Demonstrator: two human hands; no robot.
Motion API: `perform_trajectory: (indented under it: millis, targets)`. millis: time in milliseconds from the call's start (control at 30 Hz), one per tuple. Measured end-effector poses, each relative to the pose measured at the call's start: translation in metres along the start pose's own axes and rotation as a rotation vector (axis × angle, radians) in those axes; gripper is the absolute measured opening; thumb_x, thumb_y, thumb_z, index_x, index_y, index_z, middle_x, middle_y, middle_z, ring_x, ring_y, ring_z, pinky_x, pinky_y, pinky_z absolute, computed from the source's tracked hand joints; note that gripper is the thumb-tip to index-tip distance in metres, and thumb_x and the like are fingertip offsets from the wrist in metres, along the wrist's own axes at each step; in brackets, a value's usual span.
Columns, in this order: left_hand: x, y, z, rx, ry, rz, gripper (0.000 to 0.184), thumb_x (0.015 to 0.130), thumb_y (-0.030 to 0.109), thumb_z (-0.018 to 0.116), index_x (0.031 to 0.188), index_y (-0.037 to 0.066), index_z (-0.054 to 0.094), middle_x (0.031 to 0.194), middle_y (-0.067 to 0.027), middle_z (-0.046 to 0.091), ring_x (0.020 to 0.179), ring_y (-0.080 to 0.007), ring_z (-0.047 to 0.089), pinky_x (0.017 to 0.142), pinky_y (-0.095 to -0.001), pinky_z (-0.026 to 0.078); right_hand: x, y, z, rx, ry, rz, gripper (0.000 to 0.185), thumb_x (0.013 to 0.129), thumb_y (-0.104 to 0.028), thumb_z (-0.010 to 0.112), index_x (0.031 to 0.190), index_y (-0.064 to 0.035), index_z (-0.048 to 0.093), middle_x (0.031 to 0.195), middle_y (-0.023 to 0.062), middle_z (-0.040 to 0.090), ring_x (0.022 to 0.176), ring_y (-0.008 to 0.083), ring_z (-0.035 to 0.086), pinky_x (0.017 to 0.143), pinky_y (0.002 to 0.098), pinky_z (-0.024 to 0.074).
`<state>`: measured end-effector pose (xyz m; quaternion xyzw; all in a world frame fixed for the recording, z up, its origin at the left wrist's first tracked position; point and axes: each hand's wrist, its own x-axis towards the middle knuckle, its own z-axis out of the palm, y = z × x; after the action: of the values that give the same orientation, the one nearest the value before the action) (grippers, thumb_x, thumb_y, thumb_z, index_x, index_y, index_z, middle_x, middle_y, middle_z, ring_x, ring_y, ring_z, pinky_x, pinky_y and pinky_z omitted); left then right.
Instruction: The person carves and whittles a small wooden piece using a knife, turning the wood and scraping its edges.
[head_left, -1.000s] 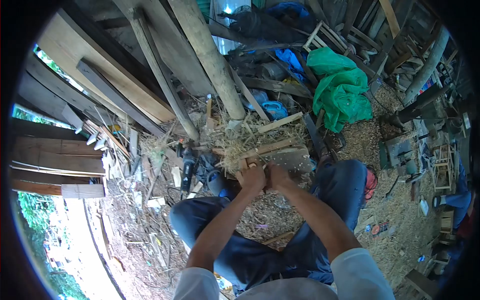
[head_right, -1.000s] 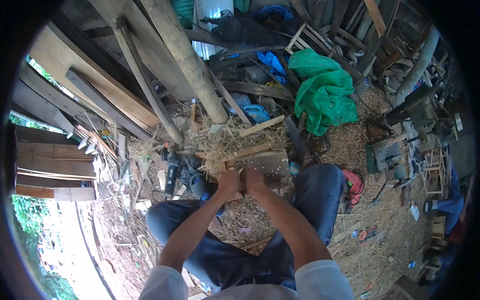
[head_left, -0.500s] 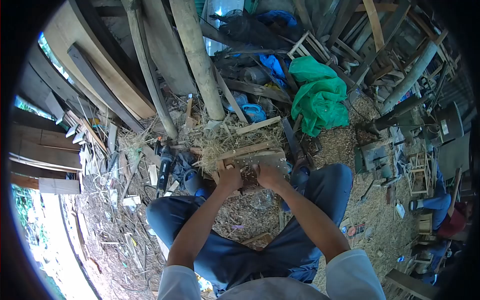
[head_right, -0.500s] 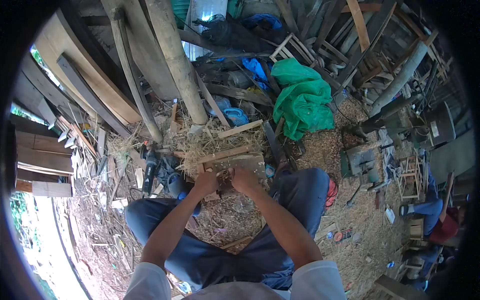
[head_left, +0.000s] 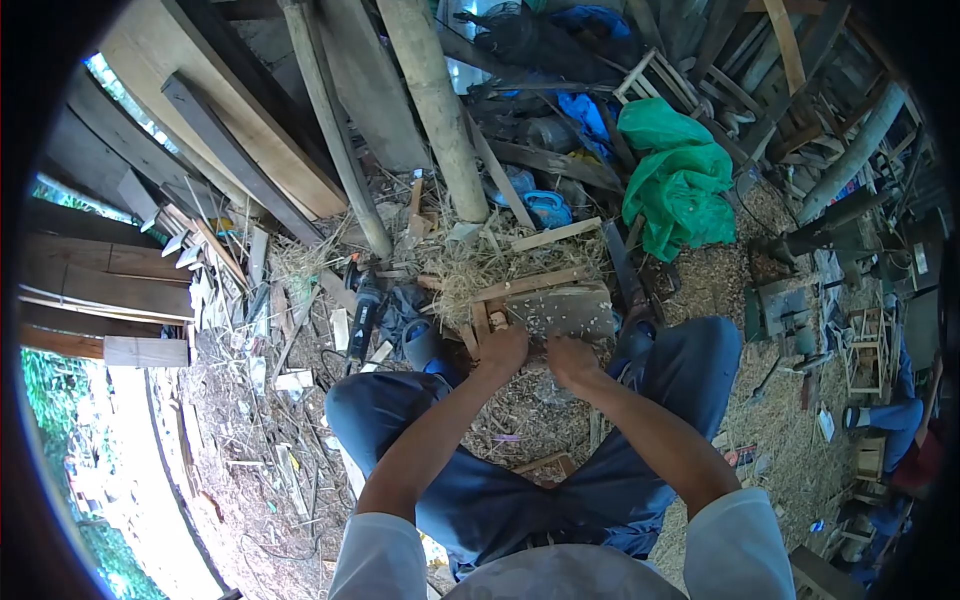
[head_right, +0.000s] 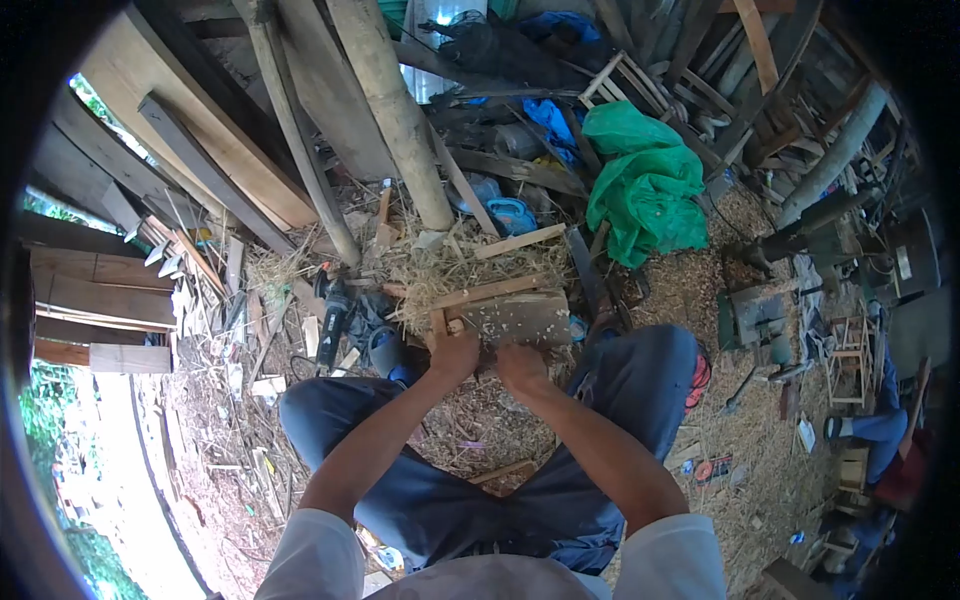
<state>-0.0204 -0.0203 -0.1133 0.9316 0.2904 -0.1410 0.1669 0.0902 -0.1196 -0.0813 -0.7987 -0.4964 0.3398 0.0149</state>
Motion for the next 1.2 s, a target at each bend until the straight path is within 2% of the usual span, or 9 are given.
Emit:
perform_trajectory:
  millis: [433,500,633,700,800,933,1033,1100,1200]
  targets:
    - [0.006,0.007,0.004,-0.033,0.020,-0.065,0.014,0.081,0.009,0.049,0.087,-0.001,0.057,0.077,-0.0194,0.064,0.071,-0.0321,0.066,0.059,-0.0420,0.054,0.023,-0.007,0.008,-0.091,0.004,0.063,0.020,0.084,-0.006,0.046,0.103,0.0008,0.050,0.091,0.0218,0.064,0.085,0.0356,0.064,0.069,0.0450,0.0535]
    - [0.007,0.011,0.002,-0.113,0.091,-0.099,0.014,0.081,0.009,0.049,0.086,-0.001,0.057,0.078,-0.0194,0.065,0.073,-0.0325,0.066,0.060,-0.0417,0.054,0.022,-0.011,0.003,-0.095,-0.015,0.174,0.022,0.089,-0.011,0.042,0.104,-0.0023,0.056,0.097,0.0189,0.064,0.089,0.0330,0.064,0.071,0.0400,0.0535]
    - [0.003,0.017,-0.007,-0.122,0.059,-0.130,0.013,0.081,0.009,0.049,0.086,-0.001,0.056,0.080,-0.0192,0.065,0.075,-0.0329,0.065,0.061,-0.0416,0.054,0.029,-0.005,0.015,0.007,0.142,0.257,0.029,0.093,-0.019,0.037,0.104,-0.0035,0.059,0.099,0.0189,0.063,0.092,0.0338,0.063,0.073,0.0425,0.0521]
    - [0.001,0.017,-0.001,-0.104,0.029,-0.115,0.013,0.082,0.009,0.049,0.088,0.000,0.056,0.081,-0.0188,0.065,0.074,-0.0330,0.065,0.061,-0.0410,0.054,0.027,-0.003,0.014,0.016,0.001,0.221,0.038,0.094,-0.027,0.032,0.101,-0.0032,0.061,0.099,0.0201,0.063,0.093,0.0362,0.062,0.076,0.0447,0.0504]
    - [0.000,0.014,0.005,-0.058,0.112,-0.038,0.015,0.081,0.009,0.049,0.091,-0.001,0.055,0.081,-0.0192,0.065,0.074,-0.0324,0.066,0.060,-0.0403,0.054,0.012,-0.008,0.001,0.054,0.051,0.274,0.041,0.095,-0.031,0.031,0.100,-0.0046,0.062,0.101,0.0194,0.063,0.091,0.0377,0.061,0.077,0.0449,0.0500]
    - [-0.004,0.007,-0.004,0.072,0.036,-0.005,0.015,0.081,0.008,0.049,0.091,-0.002,0.054,0.079,-0.0188,0.065,0.071,-0.0315,0.066,0.058,-0.0404,0.054,0.033,0.018,0.021,0.079,0.060,0.091,0.043,0.095,-0.033,0.030,0.102,-0.0042,0.061,0.101,0.0187,0.063,0.090,0.0365,0.062,0.079,0.0455,0.0491]
    - [-0.002,0.005,0.001,0.106,0.017,0.015,0.016,0.082,0.009,0.048,0.091,-0.003,0.054,0.076,-0.0182,0.065,0.069,-0.0311,0.066,0.056,-0.0406,0.054,0.039,0.028,0.018,-0.272,0.042,-0.235,0.034,0.092,-0.030,0.043,0.095,-0.0006,0.059,0.090,0.0232,0.062,0.085,0.0380,0.061,0.068,0.0479,0.0500]
    - [-0.001,0.002,0.013,0.068,0.075,-0.004,0.017,0.082,0.010,0.046,0.091,-0.003,0.054,0.074,-0.0169,0.065,0.066,-0.0311,0.065,0.052,-0.0401,0.053,0.050,0.034,0.015,0.022,0.030,0.055,0.031,0.089,-0.030,0.048,0.102,-0.0032,0.058,0.087,0.0194,0.063,0.084,0.0361,0.062,0.070,0.0467,0.0498]
    - [0.001,-0.003,0.021,-0.073,0.095,-0.028,0.022,0.083,0.014,0.047,0.095,-0.002,0.055,0.076,-0.0182,0.065,0.069,-0.0325,0.065,0.055,-0.0420,0.052,0.030,0.024,-0.036,0.048,0.014,0.068,0.034,0.087,-0.026,0.055,0.113,-0.0045,0.053,0.086,0.0193,0.063,0.083,0.0366,0.062,0.072,0.0454,0.0497]
